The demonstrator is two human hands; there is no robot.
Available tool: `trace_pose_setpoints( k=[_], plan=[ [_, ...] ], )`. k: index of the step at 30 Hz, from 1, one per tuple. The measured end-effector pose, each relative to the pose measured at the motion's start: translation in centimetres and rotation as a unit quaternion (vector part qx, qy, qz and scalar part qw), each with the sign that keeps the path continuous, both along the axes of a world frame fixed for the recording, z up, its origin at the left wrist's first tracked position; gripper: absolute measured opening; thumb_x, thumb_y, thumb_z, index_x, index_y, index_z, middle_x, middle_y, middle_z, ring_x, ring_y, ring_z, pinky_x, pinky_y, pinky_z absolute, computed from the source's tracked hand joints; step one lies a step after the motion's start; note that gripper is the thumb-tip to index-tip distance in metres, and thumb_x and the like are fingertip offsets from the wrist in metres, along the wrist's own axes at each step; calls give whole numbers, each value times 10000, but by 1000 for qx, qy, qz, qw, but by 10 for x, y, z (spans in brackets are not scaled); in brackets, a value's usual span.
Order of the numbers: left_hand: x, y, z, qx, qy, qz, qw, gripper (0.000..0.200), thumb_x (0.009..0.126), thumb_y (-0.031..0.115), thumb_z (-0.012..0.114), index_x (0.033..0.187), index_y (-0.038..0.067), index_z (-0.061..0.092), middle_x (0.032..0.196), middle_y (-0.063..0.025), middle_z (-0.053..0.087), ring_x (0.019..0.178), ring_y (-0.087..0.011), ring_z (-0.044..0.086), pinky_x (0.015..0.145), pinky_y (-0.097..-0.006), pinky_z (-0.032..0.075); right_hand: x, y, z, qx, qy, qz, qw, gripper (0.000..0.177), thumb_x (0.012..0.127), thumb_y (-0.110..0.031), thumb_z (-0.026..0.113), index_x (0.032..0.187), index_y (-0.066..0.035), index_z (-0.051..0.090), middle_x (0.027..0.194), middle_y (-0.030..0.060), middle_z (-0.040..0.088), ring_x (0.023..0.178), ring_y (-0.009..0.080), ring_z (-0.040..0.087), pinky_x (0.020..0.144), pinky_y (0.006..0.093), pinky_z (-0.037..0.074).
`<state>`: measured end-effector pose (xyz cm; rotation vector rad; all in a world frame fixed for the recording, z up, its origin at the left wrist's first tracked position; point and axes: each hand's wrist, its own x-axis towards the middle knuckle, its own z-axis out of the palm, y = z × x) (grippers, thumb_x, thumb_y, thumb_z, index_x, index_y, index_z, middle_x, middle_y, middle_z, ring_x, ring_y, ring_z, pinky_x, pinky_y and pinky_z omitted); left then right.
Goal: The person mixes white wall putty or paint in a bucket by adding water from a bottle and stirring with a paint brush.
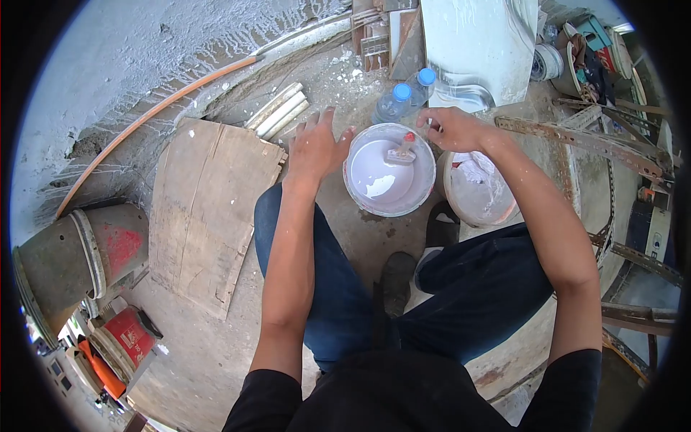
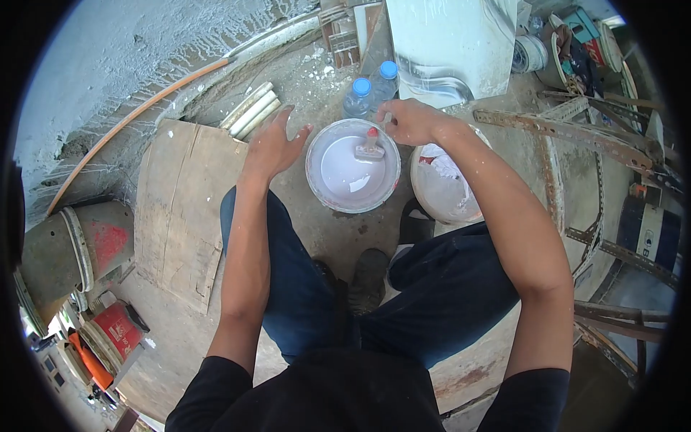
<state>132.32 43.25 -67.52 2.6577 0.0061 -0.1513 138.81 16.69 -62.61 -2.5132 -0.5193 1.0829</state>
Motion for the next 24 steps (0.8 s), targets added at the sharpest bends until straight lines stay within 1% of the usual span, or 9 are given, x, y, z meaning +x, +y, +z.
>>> trace_pose_setpoints(
  k=[1, 4, 5, 8, 13, 17, 20, 23, 24],
  plan=[
    [-2, -5, -11, -14, 0, 4, 1000, 458, 910, 342, 568, 1293, 93, 533, 1251, -237, 560, 1154, -410, 535, 957, -470, 429, -2, 7, 1, 8, -5, 8, 1000, 335, 846, -139, 523, 1171, -61, 556, 1096, 203, 614, 1026, 332, 596, 900, 412, 456],
    [-3, -9, -28, -75, 225, -61, 970, 407, 924, 290, 537, 1284, 101, 530, 1149, -249, 607, 1112, -405, 564, 946, -467, 434, -19, 20, -9, 47, -77, 60, 994, 302, 857, -103, 538, 1155, -62, 572, 1087, 170, 607, 997, 308, 596, 887, 397, 461],
    [-3, -11, -32, -68, 228, -64, 969, 397, 921, 273, 535, 1278, 98, 530, 1127, -249, 615, 1098, -406, 570, 940, -469, 437, -24, 24, -13, 64, -114, 84, 988, 290, 863, -88, 545, 1150, -60, 577, 1078, 155, 606, 975, 299, 599, 880, 390, 464],
    [1, -12, -39, -54, 210, -76, 973, 377, 899, 210, 538, 1251, 74, 533, 1088, -252, 628, 1067, -407, 584, 929, -468, 449, -42, 30, -41, 31, -151, 141, 978, 328, 839, -95, 567, 1166, -105, 592, 1163, 134, 559, 1124, 288, 536, 921, 405, 444],
    [1, -12, -32, -82, 185, -89, 975, 381, 847, 136, 548, 1216, 44, 543, 1086, -252, 624, 1057, -400, 587, 920, -458, 463, -66, 37, -62, -138, -291, 260, 910, 313, 837, -136, 587, 1147, -161, 626, 1135, 50, 575, 1166, 215, 481, 917, 384, 409],
    [-4, -18, -33, -126, 152, -107, 974, 411, 846, 206, 588, 1238, 92, 532, 947, -215, 647, 926, -372, 630, 822, -439, 480, -73, 38, -68, -265, -344, 311, 845, 271, 837, -162, 592, 1101, -165, 657, 1097, -2, 577, 1121, 187, 468, 878, 336, 373],
    [-5, -28, -25, -153, 125, -129, 972, 398, 841, 217, 596, 1215, 91, 540, 917, -206, 645, 893, -361, 632, 802, -435, 481, -72, 37, -58, -325, -283, 330, 840, 245, 831, -169, 600, 1064, -150, 672, 1069, -18, 568, 1103, 185, 459, 855, 328, 361],
    [-4, -31, -22, -173, 123, -143, 967, 388, 842, 222, 598, 1200, 85, 539, 930, -205, 643, 897, -364, 628, 806, -437, 480, -82, 29, -65, -339, -309, 353, 815, 254, 829, -161, 613, 1072, -97, 652, 1070, 8, 596, 1109, 209, 482, 832, 342, 386],
    [-3, -32, -24, -174, 116, -149, 966, 387, 843, 221, 598, 1200, 83, 537, 933, -205, 642, 901, -366, 627, 808, -439, 479, -84, 28, -64, -342, -284, 320, 837, 269, 835, -154, 597, 1089, -70, 633, 1058, 31, 610, 1088, 214, 511, 819, 340, 411]
  ],
)
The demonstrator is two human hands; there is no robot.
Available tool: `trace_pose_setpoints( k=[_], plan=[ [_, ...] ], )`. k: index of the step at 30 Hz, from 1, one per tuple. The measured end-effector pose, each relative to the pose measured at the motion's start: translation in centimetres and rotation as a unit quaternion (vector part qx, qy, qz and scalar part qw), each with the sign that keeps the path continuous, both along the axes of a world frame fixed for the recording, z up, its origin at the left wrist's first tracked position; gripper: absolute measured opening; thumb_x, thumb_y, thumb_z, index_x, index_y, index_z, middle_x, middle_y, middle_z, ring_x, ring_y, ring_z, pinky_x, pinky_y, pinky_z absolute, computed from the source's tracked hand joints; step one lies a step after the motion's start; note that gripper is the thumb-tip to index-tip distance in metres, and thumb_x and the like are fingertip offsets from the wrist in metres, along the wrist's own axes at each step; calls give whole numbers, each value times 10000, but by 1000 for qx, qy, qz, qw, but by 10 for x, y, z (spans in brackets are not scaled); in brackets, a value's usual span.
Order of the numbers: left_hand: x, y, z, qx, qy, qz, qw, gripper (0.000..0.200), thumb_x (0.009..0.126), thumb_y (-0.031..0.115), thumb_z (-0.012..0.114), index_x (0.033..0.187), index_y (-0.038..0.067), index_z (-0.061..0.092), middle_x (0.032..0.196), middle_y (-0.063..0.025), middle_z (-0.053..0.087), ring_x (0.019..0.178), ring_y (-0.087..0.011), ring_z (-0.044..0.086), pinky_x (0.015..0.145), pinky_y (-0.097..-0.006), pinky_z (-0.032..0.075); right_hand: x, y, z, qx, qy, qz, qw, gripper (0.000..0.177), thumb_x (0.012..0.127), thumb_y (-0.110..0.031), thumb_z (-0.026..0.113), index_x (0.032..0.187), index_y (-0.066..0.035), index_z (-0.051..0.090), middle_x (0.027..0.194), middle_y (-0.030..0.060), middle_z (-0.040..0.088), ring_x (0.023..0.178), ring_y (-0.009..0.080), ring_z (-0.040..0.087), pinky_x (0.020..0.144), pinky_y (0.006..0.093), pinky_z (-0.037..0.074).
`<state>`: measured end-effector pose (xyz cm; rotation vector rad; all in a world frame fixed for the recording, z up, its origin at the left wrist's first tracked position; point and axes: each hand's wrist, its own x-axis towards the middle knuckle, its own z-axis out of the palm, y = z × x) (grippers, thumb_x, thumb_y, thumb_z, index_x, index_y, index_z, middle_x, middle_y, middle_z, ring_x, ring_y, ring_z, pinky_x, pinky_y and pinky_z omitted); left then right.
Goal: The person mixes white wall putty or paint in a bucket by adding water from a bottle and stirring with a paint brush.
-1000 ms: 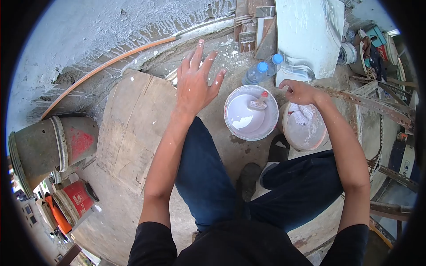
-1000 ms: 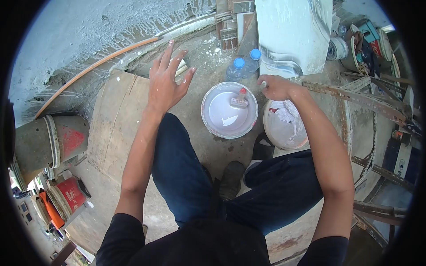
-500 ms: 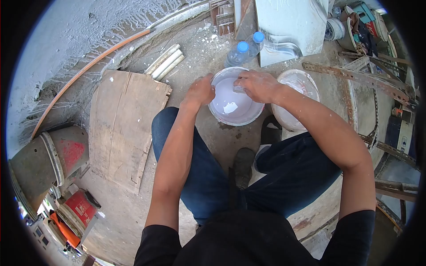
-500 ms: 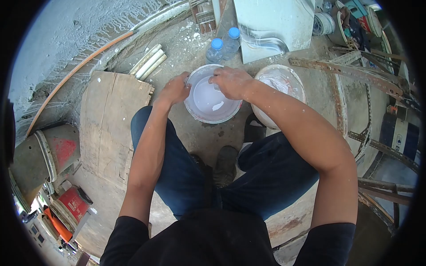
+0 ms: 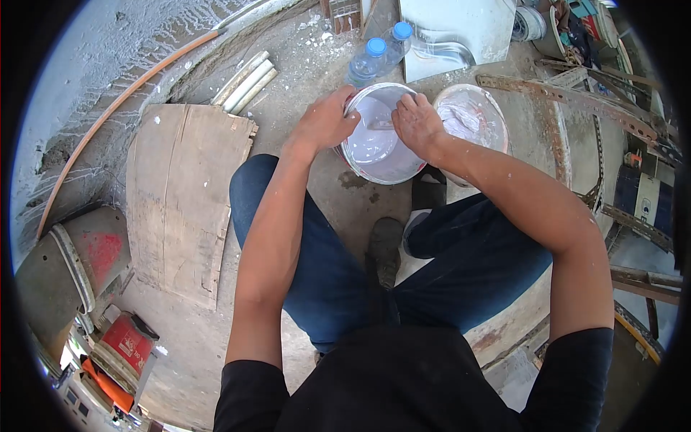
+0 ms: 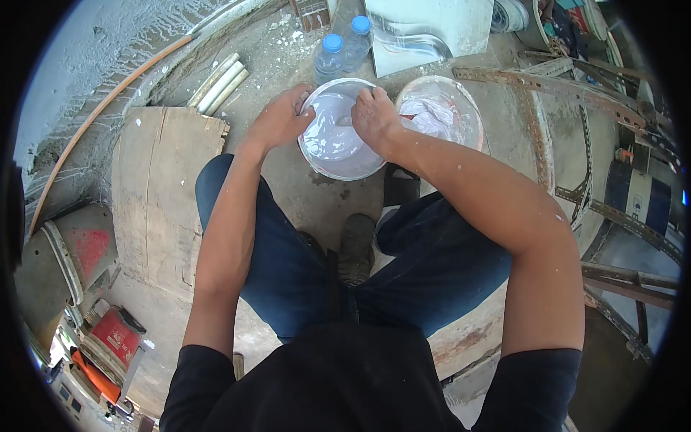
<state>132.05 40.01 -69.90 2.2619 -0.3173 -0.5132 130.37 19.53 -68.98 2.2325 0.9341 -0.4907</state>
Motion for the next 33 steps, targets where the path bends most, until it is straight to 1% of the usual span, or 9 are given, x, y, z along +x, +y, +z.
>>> trace_pose_setpoints(
  k=[2, 5, 8, 11, 17, 20, 26, 30, 33],
  plan=[
    [1, -2, -3, -2, -19, -7, 1000, 389, 845, 220, 598, 1202, 81, 535, 947, -206, 642, 916, -370, 624, 815, -442, 478, -7, 1, 1, 14, 29, -88, 996, 302, 847, -139, 565, 1121, -15, 595, 1034, 76, 638, 1046, 225, 568, 792, 336, 461],
    [2, -4, -3, 3, -42, -9, 999, 391, 848, 217, 598, 1208, 78, 535, 983, -213, 644, 947, -377, 621, 829, -447, 477, -5, -15, -13, 84, 48, -101, 990, 295, 848, -124, 554, 1115, 0, 572, 958, 105, 679, 903, 244, 662, 721, 345, 521],
    [2, -6, 2, 7, -34, -5, 999, 383, 851, 215, 596, 1203, 77, 538, 1026, -215, 647, 981, -386, 614, 853, -455, 474, -8, -22, -23, 97, 80, -61, 990, 244, 846, -133, 546, 1052, -6, 577, 865, 109, 685, 775, 259, 687, 685, 362, 538],
    [3, -7, 7, 4, -17, -2, 1000, 374, 853, 213, 594, 1197, 78, 540, 1064, -205, 648, 1015, -396, 602, 885, -463, 467, -22, -11, -20, 128, 127, -90, 980, 194, 839, -128, 565, 995, -38, 636, 938, 129, 691, 888, 263, 686, 726, 371, 543],
    [2, -6, 3, 14, -21, 2, 1000, 380, 852, 220, 597, 1203, 83, 546, 1075, -205, 645, 1024, -391, 600, 885, -459, 469, -27, 3, -15, 236, 183, -156, 942, 206, 856, -136, 509, 957, -21, 646, 901, 193, 680, 848, 335, 678, 767, 425, 531],
    [3, -6, 9, 21, -15, -1, 1000, 379, 853, 217, 595, 1205, 85, 549, 1083, -200, 644, 1028, -389, 598, 886, -460, 470, -15, 0, -12, 235, 164, -153, 946, 194, 851, -128, 516, 944, -28, 653, 897, 177, 687, 835, 327, 683, 762, 415, 537],
    [2, -7, 7, 18, -30, -2, 999, 368, 858, 207, 584, 1203, 86, 552, 1101, -202, 636, 1036, -390, 594, 892, -461, 469, 11, -16, -9, 190, 40, -113, 975, 188, 850, -128, 533, 957, -33, 656, 864, 127, 702, 832, 282, 698, 713, 383, 552],
    [3, -6, 5, 11, -48, -5, 999, 370, 855, 188, 582, 1208, 80, 554, 1103, -207, 632, 1045, -392, 587, 906, -461, 463, -9, -8, -23, 202, 103, -77, 971, 190, 851, -111, 517, 973, -33, 639, 822, 139, 699, 767, 273, 704, 678, 390, 556],
    [3, -6, 2, 11, -56, -8, 998, 379, 854, 180, 583, 1215, 70, 550, 1099, -211, 632, 1051, -390, 584, 913, -459, 461, -26, 3, -21, 234, 140, -28, 962, 162, 844, -137, 520, 867, -59, 660, 806, 154, 693, 750, 292, 701, 669, 399, 553]
  ],
)
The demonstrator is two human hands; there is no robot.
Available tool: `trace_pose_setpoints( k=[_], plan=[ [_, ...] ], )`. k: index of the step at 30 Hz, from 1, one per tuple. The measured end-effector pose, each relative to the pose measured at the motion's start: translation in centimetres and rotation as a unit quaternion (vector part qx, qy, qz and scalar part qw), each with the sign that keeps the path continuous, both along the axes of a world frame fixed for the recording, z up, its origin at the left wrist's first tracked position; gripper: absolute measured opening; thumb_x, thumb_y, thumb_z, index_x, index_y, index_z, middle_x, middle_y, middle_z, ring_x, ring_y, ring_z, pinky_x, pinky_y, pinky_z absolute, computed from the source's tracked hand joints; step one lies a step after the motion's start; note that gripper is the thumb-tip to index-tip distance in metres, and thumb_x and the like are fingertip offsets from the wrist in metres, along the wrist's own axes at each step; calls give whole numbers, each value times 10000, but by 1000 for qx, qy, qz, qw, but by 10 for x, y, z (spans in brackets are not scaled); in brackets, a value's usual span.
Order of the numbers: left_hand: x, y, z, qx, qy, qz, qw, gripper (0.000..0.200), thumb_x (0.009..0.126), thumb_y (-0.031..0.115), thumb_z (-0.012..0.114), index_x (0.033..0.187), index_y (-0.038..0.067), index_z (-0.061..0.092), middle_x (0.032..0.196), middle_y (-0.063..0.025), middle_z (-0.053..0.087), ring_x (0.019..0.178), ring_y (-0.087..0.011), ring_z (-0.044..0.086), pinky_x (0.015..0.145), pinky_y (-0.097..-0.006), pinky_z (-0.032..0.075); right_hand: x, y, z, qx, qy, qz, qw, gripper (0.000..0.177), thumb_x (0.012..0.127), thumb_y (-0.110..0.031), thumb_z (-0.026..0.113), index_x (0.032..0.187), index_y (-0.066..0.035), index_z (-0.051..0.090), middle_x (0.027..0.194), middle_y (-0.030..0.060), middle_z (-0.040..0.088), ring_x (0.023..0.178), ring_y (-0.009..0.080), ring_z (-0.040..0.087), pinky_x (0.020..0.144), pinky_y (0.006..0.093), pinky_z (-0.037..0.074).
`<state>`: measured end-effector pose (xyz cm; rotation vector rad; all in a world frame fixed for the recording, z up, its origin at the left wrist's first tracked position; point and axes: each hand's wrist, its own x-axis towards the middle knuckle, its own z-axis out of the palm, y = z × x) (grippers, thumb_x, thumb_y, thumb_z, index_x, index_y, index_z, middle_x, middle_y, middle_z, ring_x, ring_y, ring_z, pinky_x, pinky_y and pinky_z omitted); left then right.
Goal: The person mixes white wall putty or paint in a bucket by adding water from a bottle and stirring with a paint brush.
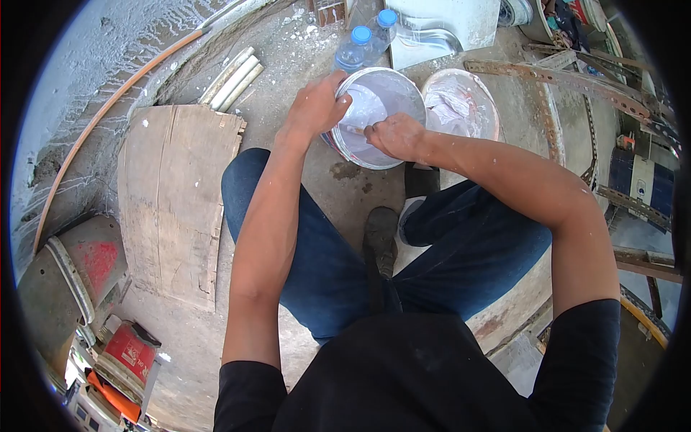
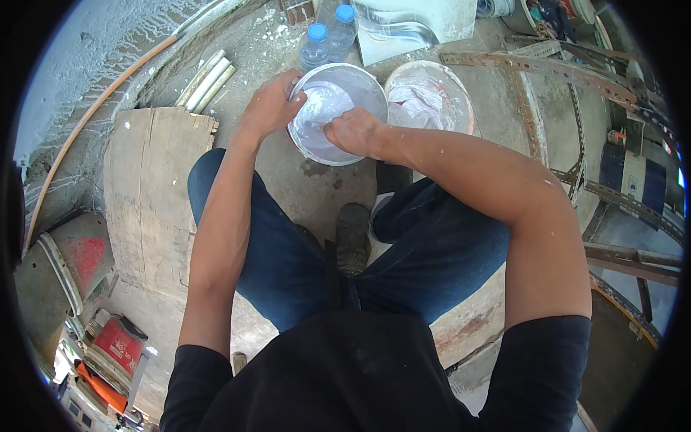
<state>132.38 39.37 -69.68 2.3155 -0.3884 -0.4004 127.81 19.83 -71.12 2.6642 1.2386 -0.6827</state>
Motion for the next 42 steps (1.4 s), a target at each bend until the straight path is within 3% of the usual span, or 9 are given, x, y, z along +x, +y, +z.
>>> trace_pose_setpoints(
  k=[5, 11, 18, 22, 25, 28, 31, 34, 42],
  plan=[
    [-1, 0, 2, -8, 6, -4, 1000, 383, 855, 193, 591, 1214, 63, 556, 1078, -216, 637, 1025, -379, 597, 891, -448, 465, 2, 2, 6, -39, 11, 26, 999, 162, 836, -150, 538, 883, -94, 683, 821, 117, 699, 803, 286, 698, 709, 395, 552],
    [0, 5, 13, -15, 48, -17, 999, 346, 869, 220, 585, 1174, 58, 593, 1049, -211, 649, 1004, -376, 610, 872, -436, 472, 36, -11, 17, -89, -56, -58, 993, 171, 843, -115, 547, 966, -86, 662, 831, 97, 704, 833, 270, 699, 703, 382, 554],
    [3, 12, 1, -63, 73, -26, 995, 374, 869, 274, 604, 1180, 67, 614, 954, -191, 671, 898, -331, 643, 806, -404, 484, 18, -3, -7, 37, -58, -29, 997, 161, 824, -128, 537, 902, -61, 661, 782, 157, 695, 735, 289, 703, 653, 394, 552],
    [-3, 13, 5, -79, 36, -6, 996, 370, 871, 278, 608, 1181, 76, 620, 921, -183, 673, 855, -310, 646, 791, -401, 484, -5, 10, -1, -19, 26, 81, 996, 167, 832, -157, 540, 837, -63, 677, 784, 139, 695, 760, 294, 702, 679, 413, 550],
    [0, 12, 11, -75, 105, -15, 991, 369, 872, 276, 611, 1194, 97, 619, 916, -175, 671, 845, -301, 644, 782, -394, 486, 8, -1, -1, -35, 13, 80, 996, 185, 861, -186, 506, 903, -70, 643, 734, 134, 678, 718, 297, 693, 650, 415, 543],
    [-2, 11, 14, -65, 102, -19, 992, 376, 871, 273, 613, 1211, 114, 615, 907, -166, 669, 833, -292, 641, 768, -383, 487, 25, -13, 4, -66, -38, 26, 997, 169, 859, -144, 527, 923, -102, 678, 867, 102, 704, 870, 280, 694, 732, 398, 547],
    [-3, 10, 15, -69, 111, -14, 991, 382, 869, 272, 615, 1223, 128, 612, 859, -149, 656, 795, -276, 628, 746, -375, 486, 41, -13, 10, -75, -68, -10, 995, 168, 853, -122, 539, 957, -94, 668, 848, 96, 705, 849, 276, 698, 719, 397, 549],
    [-2, 11, 10, -61, 91, -35, 993, 432, 892, 306, 638, 1254, 74, 594, 843, -80, 559, 650, -170, 618, 640, -320, 494, 46, -3, 16, -71, -72, -38, 994, 162, 833, -104, 556, 950, -76, 663, 823, 106, 704, 825, 276, 701, 711, 392, 551],
    [-1, 14, 9, -44, 92, -16, 995, 460, 893, 321, 644, 1251, 41, 580, 863, -83, 558, 633, -172, 636, 629, -318, 495, 14, 7, -2, 23, 4, 39, 999, 153, 828, -135, 535, 849, -62, 668, 803, 133, 696, 808, 306, 696, 721, 406, 549]
  ],
)
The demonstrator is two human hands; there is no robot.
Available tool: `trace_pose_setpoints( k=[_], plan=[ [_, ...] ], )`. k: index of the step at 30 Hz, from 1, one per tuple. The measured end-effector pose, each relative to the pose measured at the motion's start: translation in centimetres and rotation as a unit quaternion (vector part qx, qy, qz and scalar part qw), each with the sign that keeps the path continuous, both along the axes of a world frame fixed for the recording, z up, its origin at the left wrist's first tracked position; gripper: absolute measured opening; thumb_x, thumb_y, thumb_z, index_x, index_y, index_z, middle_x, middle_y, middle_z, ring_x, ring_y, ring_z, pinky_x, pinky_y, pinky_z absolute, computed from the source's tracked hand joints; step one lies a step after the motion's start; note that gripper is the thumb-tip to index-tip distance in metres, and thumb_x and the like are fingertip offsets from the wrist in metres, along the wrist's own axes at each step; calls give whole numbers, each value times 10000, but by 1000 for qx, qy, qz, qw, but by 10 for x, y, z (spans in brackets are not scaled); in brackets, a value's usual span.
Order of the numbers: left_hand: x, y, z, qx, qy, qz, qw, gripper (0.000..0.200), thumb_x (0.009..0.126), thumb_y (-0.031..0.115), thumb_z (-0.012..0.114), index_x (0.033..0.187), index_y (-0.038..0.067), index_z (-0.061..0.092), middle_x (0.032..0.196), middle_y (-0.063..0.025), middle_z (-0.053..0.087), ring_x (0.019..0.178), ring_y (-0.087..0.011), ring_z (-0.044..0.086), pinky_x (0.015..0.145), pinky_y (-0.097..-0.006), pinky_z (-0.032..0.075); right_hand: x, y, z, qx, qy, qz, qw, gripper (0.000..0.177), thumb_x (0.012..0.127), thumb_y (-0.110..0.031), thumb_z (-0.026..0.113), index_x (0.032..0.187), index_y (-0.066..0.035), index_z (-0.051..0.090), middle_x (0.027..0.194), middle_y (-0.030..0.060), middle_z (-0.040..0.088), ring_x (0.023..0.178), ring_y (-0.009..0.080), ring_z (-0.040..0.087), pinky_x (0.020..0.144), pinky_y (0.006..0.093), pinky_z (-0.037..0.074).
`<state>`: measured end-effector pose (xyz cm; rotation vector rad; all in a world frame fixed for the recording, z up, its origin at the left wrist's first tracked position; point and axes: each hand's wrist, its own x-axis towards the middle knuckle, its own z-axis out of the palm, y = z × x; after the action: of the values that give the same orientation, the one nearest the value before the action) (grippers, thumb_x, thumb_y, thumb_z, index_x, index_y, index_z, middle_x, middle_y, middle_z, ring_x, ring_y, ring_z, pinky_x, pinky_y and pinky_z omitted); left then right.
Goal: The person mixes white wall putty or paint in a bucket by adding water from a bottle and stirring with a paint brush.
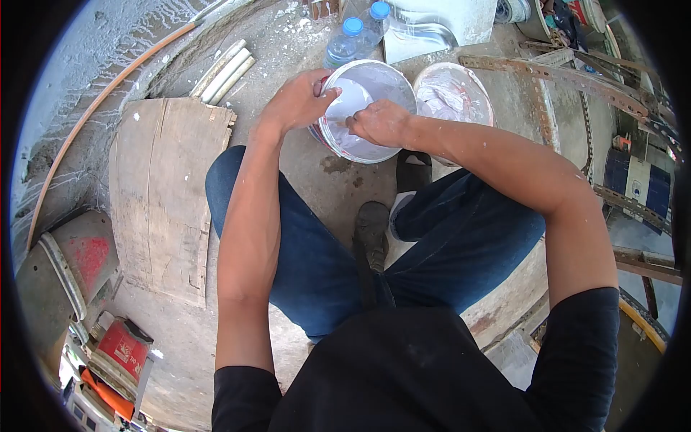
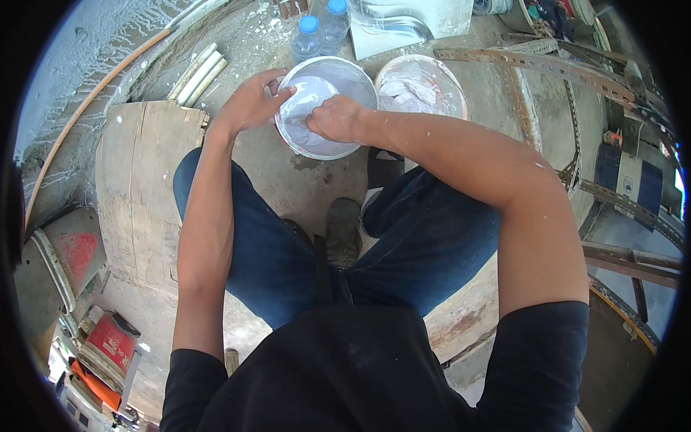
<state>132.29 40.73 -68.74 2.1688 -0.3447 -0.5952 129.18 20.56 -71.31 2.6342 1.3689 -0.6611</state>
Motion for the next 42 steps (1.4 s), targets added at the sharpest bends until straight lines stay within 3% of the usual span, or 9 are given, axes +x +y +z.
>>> trace_pose_setpoints(
  k=[5, 10, 13, 20, 23, 32, 34, 37, 42],
  plan=[
    [-2, -2, -1, -6, 1, 16, 1000, 394, 871, 283, 625, 1200, 66, 616, 865, -160, 673, 795, -270, 640, 746, -381, 491, 6, -4, 12, -70, 45, 30, 996, 154, 833, -139, 539, 890, -76, 668, 847, 145, 693, 867, 308, 687, 749, 415, 546],
    [-3, -3, -7, 13, -11, 24, 1000, 414, 862, 281, 631, 1237, 108, 608, 812, -130, 654, 761, -244, 633, 724, -366, 491, 30, -21, 13, -99, -41, -33, 994, 154, 839, -125, 544, 915, -74, 667, 861, 140, 694, 878, 309, 685, 765, 418, 546],
    [0, -2, -8, 19, -19, -14, 1000, 480, 903, 319, 638, 1278, 31, 551, 886, -72, 536, 638, -170, 652, 600, -311, 496, 35, -19, 6, -42, -92, -66, 993, 213, 902, -181, 497, 951, -39, 648, 788, 165, 685, 762, 319, 693, 678, 431, 550],
    [-4, -2, -8, 7, -28, 16, 999, 427, 867, 303, 640, 1238, 94, 605, 763, -106, 621, 704, -210, 597, 685, -354, 483, 3, 5, -4, 45, 23, 8, 999, 235, 926, -217, 487, 971, -49, 645, 800, 174, 680, 798, 334, 684, 707, 432, 542],
    [-6, -1, -9, -1, -38, 20, 999, 427, 868, 310, 641, 1236, 95, 607, 759, -99, 619, 696, -209, 589, 681, -356, 479, -1, 5, 3, -26, 76, 20, 997, 189, 866, -173, 509, 871, -80, 674, 837, 151, 686, 851, 340, 680, 793, 440, 530],
    [-3, 0, -4, 5, -3, 0, 1000, 437, 883, 319, 636, 1256, 95, 594, 784, -66, 565, 677, -184, 592, 648, -329, 479, 36, -9, 19, -130, -28, -44, 990, 179, 864, -135, 514, 945, -98, 670, 929, 130, 690, 914, 308, 676, 775, 422, 539],
    [-1, 2, -6, 8, 6, -28, 1000, 496, 900, 347, 638, 1299, 65, 555, 897, -69, 531, 684, -189, 675, 636, -311, 518, 41, -9, 19, -99, -57, -65, 991, 175, 857, -127, 517, 933, -88, 670, 905, 129, 692, 887, 304, 683, 759, 417, 544],
    [-5, 3, -7, -36, 11, 3, 999, 410, 888, 308, 630, 1253, 122, 606, 686, -21, 492, 640, -156, 488, 622, -323, 432, 37, -6, 12, -53, -84, -44, 994, 163, 843, -126, 523, 928, -57, 644, 820, 145, 686, 785, 300, 693, 670, 404, 551],
    [-3, 4, -3, -33, 27, 1, 999, 423, 891, 316, 629, 1267, 126, 595, 705, -31, 499, 655, -154, 493, 628, -320, 431, 7, 9, 0, 16, -51, 27, 998, 169, 825, -122, 525, 928, -41, 632, 729, 147, 678, 703, 296, 696, 625, 395, 554]
  ],
)
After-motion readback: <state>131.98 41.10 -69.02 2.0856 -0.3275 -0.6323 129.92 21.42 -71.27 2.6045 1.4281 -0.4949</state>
